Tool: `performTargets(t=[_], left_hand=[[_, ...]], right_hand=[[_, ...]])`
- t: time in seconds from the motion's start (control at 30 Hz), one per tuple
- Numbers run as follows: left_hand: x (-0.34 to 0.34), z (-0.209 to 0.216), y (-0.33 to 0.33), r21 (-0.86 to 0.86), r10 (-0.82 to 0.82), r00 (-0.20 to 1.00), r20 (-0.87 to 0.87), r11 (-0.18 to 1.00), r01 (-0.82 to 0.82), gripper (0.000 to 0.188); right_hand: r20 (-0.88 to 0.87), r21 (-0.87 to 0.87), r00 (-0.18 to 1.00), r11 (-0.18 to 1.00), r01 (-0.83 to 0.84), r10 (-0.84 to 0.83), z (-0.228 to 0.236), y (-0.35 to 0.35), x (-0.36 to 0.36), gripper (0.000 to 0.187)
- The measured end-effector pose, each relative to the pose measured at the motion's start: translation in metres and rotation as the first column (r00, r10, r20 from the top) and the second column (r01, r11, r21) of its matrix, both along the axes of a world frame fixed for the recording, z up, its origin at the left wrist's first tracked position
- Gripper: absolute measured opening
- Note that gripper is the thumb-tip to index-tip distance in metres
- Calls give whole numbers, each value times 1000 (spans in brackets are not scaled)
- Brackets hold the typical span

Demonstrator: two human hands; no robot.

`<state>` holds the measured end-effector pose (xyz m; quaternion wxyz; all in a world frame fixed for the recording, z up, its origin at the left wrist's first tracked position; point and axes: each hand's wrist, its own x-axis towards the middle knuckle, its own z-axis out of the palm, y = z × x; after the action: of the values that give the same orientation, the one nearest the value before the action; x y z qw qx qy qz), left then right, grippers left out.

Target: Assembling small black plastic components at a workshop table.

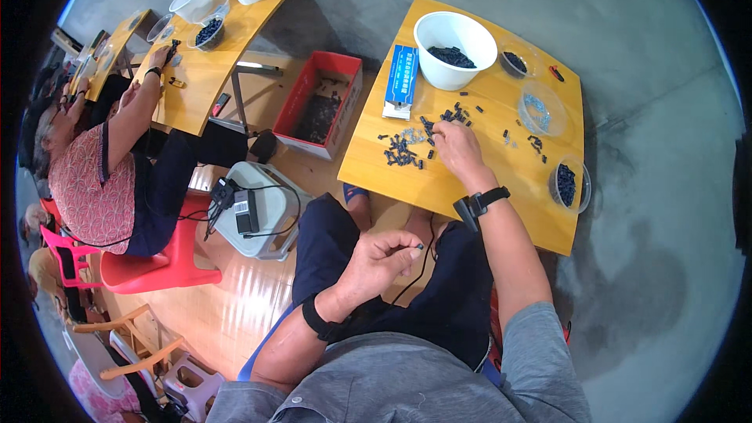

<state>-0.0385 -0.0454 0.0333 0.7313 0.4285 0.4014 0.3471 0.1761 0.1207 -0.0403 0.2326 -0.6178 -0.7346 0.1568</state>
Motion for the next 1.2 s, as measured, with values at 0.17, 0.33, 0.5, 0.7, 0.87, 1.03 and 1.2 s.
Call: performTargets(t=[0.17, 0.33, 0.5, 0.7, 0.87, 1.03, 1.2], left_hand=[[6, -5, 5, -15, -8, 1000, -9, 1000, 8, 8], [10, -5, 7, 2, 77, 996, 49, 997, -77, 11], [12, 6, 14, 52, 94, 994, 62, 994, -98, 12], [18, 18, 15, 120, 120, 981, 151, 983, -139, 11], [19, 34, 8, 166, 112, 969, 221, 975, -151, 12], [17, 46, -4, 197, 107, 970, 218, 969, -151, 12], [12, 58, -14, 233, 88, 976, 199, 963, -135, 11]], right_hand=[[77, -14, 996, 999, 38, -36, -8, 3, 2, 10], [-19, 99, 994, 990, 104, -103, -13, -12, 11, 10], [-488, -227, 832, 959, 171, -264, 3, -44, 15, 11], [-828, -328, 468, 944, 41, -308, 51, -91, 11, 14], [-918, -272, 314, 960, -61, -241, 102, -129, -5, 12], [-949, -126, 306, 978, -167, -70, 128, -161, -18, 11], [-924, -12, 379, 987, -158, 50, 151, -184, -37, 12]])
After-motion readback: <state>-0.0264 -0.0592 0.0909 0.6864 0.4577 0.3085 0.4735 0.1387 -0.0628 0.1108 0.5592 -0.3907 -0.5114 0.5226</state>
